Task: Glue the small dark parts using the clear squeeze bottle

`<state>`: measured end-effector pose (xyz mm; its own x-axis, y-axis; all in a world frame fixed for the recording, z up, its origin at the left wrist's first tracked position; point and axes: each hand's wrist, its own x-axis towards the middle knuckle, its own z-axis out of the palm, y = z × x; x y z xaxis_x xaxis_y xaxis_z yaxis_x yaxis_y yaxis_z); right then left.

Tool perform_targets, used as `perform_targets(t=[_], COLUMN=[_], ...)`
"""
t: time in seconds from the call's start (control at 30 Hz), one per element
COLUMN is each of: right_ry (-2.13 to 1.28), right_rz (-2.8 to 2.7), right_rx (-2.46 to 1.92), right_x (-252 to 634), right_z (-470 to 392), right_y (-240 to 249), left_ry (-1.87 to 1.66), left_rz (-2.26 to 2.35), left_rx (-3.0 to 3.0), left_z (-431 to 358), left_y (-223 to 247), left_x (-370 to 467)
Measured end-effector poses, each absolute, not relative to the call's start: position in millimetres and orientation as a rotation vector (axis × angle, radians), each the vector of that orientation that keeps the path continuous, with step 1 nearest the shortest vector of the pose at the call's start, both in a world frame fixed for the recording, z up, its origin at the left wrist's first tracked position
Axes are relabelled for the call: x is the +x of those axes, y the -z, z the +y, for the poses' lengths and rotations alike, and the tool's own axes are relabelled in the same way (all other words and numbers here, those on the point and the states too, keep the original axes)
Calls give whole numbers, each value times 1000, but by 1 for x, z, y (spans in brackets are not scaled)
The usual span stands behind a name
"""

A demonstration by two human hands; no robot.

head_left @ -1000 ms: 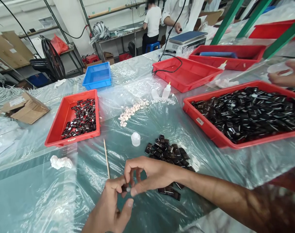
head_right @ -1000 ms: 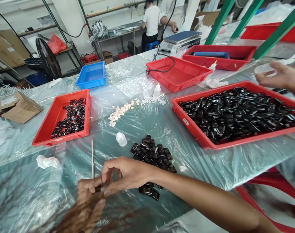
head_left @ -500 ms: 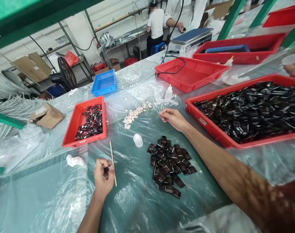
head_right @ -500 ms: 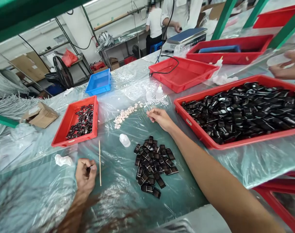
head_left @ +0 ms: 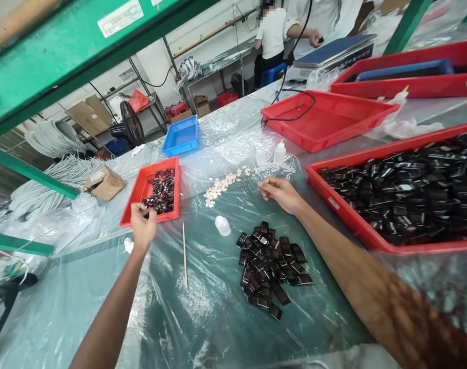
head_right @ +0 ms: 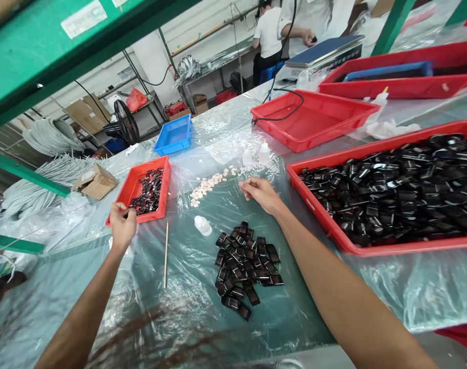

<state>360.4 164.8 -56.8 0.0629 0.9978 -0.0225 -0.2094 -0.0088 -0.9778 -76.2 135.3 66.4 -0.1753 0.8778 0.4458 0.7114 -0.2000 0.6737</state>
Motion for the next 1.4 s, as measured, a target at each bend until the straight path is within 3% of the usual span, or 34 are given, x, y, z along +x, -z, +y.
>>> perform_targets(t=[0.2,0.4,0.57,0.87,1.13,1.4], right_ry=[-1283,-1301,-1327,-1342,-1328,-1267], right_rz=[-995,-971,-930,-860,-906,-1015], right_rx=[-1075,-1059,-1048,-1024,-1022,-1043], right_x=[361,361,361,360,362,362], right_z=[164,166,167,169,171,178], right_y=[53,48,47,46,46,51], left_ry=[-901,-822,-754,-265,-351,-629], left_rz=[1983,1964,1859,1407,1379,1362], left_rx=[2274,2487,2635,2857,2806,2656], left_z=[200,202,197,199,194,114], left_y=[-110,-128,-109,-47,-42,-29], left_x=[-90,-96,-82,10,18,-22])
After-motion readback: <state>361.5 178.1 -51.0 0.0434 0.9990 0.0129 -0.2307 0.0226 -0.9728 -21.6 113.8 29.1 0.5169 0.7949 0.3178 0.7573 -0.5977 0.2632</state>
